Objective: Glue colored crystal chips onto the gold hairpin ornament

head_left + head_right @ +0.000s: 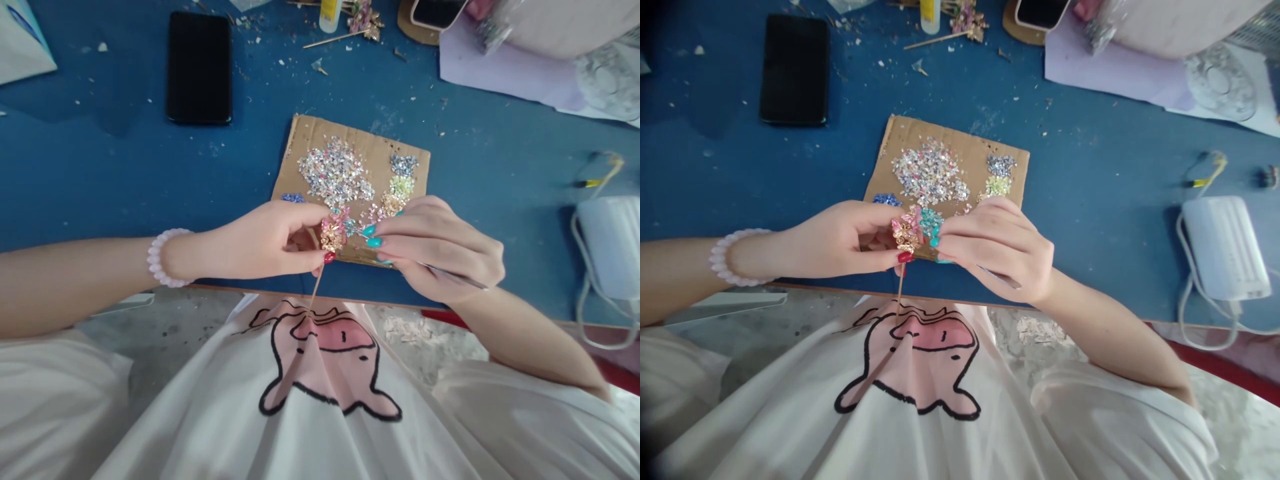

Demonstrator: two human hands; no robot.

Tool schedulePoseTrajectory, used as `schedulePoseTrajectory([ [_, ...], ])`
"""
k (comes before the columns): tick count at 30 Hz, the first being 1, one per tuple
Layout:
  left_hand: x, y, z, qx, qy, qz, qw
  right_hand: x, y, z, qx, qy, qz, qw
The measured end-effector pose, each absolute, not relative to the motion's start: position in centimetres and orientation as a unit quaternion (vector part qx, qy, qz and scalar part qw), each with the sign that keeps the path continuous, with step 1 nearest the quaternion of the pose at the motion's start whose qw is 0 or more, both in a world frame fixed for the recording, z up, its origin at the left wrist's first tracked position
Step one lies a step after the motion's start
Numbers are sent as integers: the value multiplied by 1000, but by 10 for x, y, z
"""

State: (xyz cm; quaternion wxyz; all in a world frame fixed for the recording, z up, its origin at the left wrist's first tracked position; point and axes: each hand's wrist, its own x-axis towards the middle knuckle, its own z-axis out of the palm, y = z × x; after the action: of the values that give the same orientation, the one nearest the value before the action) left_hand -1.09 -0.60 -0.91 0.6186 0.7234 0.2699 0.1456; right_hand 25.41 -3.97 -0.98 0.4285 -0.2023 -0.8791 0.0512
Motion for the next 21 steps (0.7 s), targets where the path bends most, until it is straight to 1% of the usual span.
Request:
schedulePoseTrajectory([
  [4, -11, -6, -8, 730, 274, 147, 608, 254, -39, -10, -221, -872, 59, 433],
  [8, -11, -5, -6, 745, 291, 144, 583, 257, -33, -12, -245, -826, 77, 501],
  [10, -12, -5, -5, 745, 295, 136, 583, 260, -29, -14, -286, -800, 87, 520],
  [14, -13, -5, -4, 738, 296, 124, 594, 267, -18, -19, -376, -760, 87, 523],
  [18, -13, -6, -3, 738, 302, 120, 592, 272, -5, -26, -367, -731, 120, 563],
  [21, -13, -5, -3, 737, 301, 120, 593, 278, 2, -32, -366, -738, 142, 550],
])
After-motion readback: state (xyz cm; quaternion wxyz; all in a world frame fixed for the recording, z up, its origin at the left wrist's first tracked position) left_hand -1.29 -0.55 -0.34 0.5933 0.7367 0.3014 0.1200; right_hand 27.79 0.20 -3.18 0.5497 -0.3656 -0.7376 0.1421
